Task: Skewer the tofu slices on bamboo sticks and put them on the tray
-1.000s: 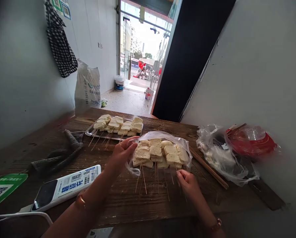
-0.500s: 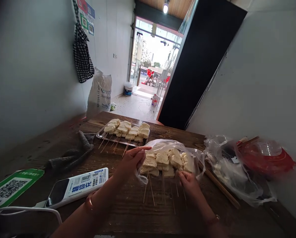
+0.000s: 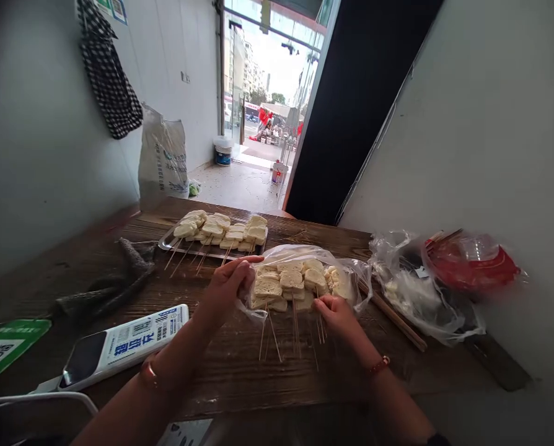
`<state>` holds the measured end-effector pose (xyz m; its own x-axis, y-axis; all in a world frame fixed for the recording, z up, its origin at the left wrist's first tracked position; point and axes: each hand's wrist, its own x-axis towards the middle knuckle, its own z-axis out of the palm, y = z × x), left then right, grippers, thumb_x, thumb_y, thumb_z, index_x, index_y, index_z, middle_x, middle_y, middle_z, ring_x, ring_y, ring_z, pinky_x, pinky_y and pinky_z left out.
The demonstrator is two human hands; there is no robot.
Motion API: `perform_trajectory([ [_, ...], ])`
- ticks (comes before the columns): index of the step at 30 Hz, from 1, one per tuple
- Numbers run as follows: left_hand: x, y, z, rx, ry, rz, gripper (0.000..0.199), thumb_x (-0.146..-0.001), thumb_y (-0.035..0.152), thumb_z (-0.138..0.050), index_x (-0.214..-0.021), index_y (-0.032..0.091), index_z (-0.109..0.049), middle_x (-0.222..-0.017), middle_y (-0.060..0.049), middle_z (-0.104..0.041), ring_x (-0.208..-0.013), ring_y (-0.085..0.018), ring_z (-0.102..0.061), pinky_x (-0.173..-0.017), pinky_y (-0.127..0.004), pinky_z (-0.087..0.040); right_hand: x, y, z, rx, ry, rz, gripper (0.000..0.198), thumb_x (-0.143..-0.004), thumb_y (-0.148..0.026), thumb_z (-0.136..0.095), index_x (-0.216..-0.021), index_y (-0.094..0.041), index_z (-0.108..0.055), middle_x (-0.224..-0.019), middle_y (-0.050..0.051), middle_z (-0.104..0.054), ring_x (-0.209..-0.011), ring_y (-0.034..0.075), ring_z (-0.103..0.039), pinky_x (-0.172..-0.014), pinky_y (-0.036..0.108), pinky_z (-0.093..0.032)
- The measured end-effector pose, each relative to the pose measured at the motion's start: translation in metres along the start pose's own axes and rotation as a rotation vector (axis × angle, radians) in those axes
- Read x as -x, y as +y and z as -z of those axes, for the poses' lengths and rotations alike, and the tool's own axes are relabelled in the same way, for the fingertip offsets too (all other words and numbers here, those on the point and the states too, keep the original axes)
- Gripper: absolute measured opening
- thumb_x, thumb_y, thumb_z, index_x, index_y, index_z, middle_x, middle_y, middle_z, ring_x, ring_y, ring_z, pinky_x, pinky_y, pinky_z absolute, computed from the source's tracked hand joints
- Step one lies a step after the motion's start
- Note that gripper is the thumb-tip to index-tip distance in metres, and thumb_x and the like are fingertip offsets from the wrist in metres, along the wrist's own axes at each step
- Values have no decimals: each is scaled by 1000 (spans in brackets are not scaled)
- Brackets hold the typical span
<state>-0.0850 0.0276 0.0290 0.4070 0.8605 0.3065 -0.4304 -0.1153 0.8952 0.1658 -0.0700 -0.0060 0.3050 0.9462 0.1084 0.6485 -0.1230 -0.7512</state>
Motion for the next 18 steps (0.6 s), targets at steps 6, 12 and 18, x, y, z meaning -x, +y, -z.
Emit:
perform_trajectory([
  [6,1,-8,-8,-79,3,55,52,-84,54,-55,-104,8,-69,-52,6,-38,-45,-6,-30,-45,-21,-22,16,-42,46,154,157,86,39,-83,-54,-54,-86,-21,-74,-62,3,-64,-58,21,-57,-55,30,-40],
  [12,3,-31,-10,-363,-112,63,49,-87,50,-48,-92,8,-73,-49,4,-41,-47,-8,-35,-48,-23,-26,-23,-134,27,152,146,308,38,-86,-51,-52,-89,-19,-72,-61,1,-62,-51,14,-53,-51,25,-40],
  [18,4,-46,-11,-614,-251,29,33,-86,35,-50,-77,13,-72,-56,0,-56,-58,-11,-46,-55,-22,-35,-113,-161,-55,434,-164,399,27,-89,-33,-51,-90,-17,-73,-70,3,-69,-64,14,-59,-59,23,-39],
])
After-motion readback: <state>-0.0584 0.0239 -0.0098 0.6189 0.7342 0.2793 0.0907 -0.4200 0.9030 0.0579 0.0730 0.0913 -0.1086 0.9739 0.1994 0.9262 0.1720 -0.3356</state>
